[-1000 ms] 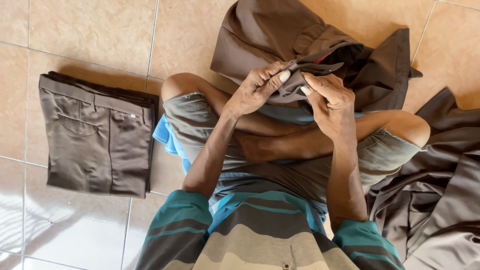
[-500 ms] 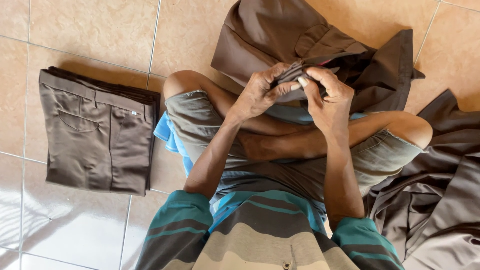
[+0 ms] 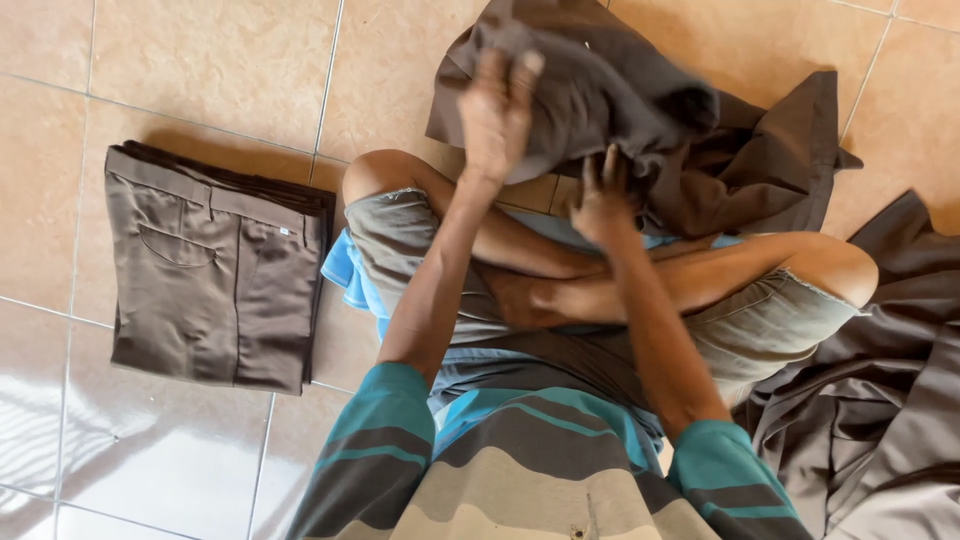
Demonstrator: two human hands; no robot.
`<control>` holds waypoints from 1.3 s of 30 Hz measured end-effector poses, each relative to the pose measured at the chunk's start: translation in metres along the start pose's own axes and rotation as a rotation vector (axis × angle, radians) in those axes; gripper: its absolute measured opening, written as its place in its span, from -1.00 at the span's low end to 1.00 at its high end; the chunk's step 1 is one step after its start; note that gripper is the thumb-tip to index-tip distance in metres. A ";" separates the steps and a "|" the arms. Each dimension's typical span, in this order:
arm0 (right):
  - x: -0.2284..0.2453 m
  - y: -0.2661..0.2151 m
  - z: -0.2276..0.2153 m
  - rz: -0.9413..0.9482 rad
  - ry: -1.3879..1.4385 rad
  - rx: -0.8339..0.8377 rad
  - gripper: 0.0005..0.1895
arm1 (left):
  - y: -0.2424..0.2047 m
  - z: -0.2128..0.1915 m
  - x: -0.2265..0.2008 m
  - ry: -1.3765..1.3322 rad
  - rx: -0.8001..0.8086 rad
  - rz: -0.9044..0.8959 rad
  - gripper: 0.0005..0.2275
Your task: A person sitting on the floor is folding brown pants into neat rectangles.
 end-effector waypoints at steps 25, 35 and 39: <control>0.030 0.001 -0.007 -0.395 -0.144 -0.335 -0.52 | -0.056 -0.084 0.177 -0.849 -0.807 -0.630 -0.38; -0.115 0.073 -0.034 -0.062 -0.309 -0.272 -0.19 | -0.062 -0.115 0.178 -0.906 -0.894 -0.748 -0.22; -0.232 0.062 -0.072 -0.045 -0.543 -0.193 -0.73 | -0.055 -0.093 0.197 -0.618 -0.696 -0.463 -0.47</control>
Point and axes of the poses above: each hand's wrist, its own y-axis towards the middle knuckle, its own z-axis out of the palm, x = y × z, the point moved 6 cm from there along y, towards the middle knuckle, and after that the axes turned 10 degrees about x, right-handed, at the moved point
